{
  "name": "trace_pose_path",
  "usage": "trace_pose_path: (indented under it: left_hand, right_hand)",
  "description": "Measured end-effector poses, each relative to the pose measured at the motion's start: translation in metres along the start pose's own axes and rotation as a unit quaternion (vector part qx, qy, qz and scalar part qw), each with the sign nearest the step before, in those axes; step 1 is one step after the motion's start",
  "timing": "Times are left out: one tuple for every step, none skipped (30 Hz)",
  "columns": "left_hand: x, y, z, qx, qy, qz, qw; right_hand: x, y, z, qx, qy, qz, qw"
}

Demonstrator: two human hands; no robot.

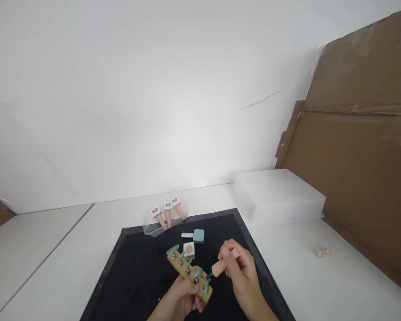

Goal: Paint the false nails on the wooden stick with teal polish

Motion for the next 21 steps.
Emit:
trace_pose_path:
  left_hand:
    - [0.002, 0.0, -0.001, 0.009, -0.002, -0.011, 1.0]
    - [0.003, 0.0, -0.002, 0.014, -0.003, -0.022, 1.0]
    - [0.005, 0.0, -0.003, 0.017, -0.004, -0.031, 0.999]
    - [0.006, 0.0, -0.003, 0.017, -0.007, -0.038, 0.999]
    - [0.007, 0.0, -0.004, 0.016, -0.012, -0.042, 0.999]
    - [0.007, 0.0, -0.004, 0.017, -0.017, -0.046, 0.999]
    - [0.008, 0.0, -0.004, 0.02, -0.022, -0.05, 0.998]
    - [0.008, -0.001, -0.004, 0.025, -0.025, -0.052, 0.998]
    - [0.007, -0.001, -0.004, 0.032, -0.026, -0.051, 0.998]
    - [0.007, -0.002, -0.004, 0.04, -0.027, -0.048, 0.998]
    - [0.007, -0.002, -0.003, 0.049, -0.03, -0.041, 0.998]
    - [0.006, -0.002, -0.002, 0.058, -0.036, -0.032, 0.997]
    - [0.006, -0.002, -0.001, 0.069, -0.045, -0.023, 0.996]
    - [0.007, -0.003, -0.001, 0.082, -0.057, -0.016, 0.995]
    - [0.007, -0.002, -0.001, 0.094, -0.069, -0.009, 0.993]
    - [0.008, -0.002, -0.001, 0.105, -0.08, -0.004, 0.991]
    - [0.009, -0.002, -0.001, 0.111, -0.089, 0.0, 0.99]
    - [0.011, -0.002, -0.002, 0.115, -0.096, 0.004, 0.989]
    - [0.012, -0.001, -0.003, 0.117, -0.098, 0.006, 0.988]
    - [0.013, 0.0, -0.004, 0.118, -0.099, 0.006, 0.988]
    - [0.013, 0.0, -0.005, 0.12, -0.096, 0.005, 0.988]
  right_hand:
    - [0.0, 0.0, 0.0, 0.001, -0.001, -0.001, 1.0]
    - [0.0, -0.001, -0.001, 0.001, 0.0, -0.003, 1.0]
    - [0.0, -0.001, -0.001, 0.0, 0.002, -0.004, 1.0]
    - [0.0, -0.001, -0.001, -0.002, 0.005, -0.005, 1.0]
    - [0.0, -0.001, -0.001, -0.003, 0.009, -0.007, 1.0]
    - [0.0, -0.001, -0.001, -0.007, 0.015, -0.008, 1.0]
    - [0.0, 0.0, -0.001, -0.01, 0.021, -0.009, 1.0]
    - [-0.001, 0.0, 0.0, -0.014, 0.027, -0.011, 0.999]
    - [-0.001, 0.001, 0.0, -0.016, 0.034, -0.013, 0.999]
    - [-0.002, 0.001, 0.001, -0.017, 0.04, -0.018, 0.999]
    - [-0.002, 0.002, 0.001, -0.017, 0.045, -0.024, 0.999]
    - [-0.003, 0.002, 0.001, -0.017, 0.051, -0.032, 0.998]
    - [-0.003, 0.002, 0.001, -0.019, 0.056, -0.04, 0.997]
    - [-0.004, 0.002, 0.0, -0.023, 0.062, -0.046, 0.997]
    - [-0.004, 0.001, 0.0, -0.028, 0.067, -0.052, 0.996]
    - [-0.004, 0.001, -0.001, -0.034, 0.072, -0.057, 0.995]
    - [-0.005, 0.001, -0.001, -0.039, 0.075, -0.06, 0.995]
    - [-0.005, 0.0, -0.001, -0.044, 0.078, -0.062, 0.994]
    - [-0.004, 0.0, -0.001, -0.047, 0.08, -0.063, 0.994]
    - [-0.004, -0.001, -0.001, -0.05, 0.082, -0.065, 0.993]
    - [-0.003, -0.001, -0.001, -0.053, 0.084, -0.066, 0.993]
Point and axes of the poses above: each hand's wrist, its own x-axis towards the middle knuckle, its own y-axis out of the back of the hand, z = x × y, the point moved 3 cm from there along x, towards the middle knuckle, and after that the axes turned 12 degrees about z, right-handed, at the moved point
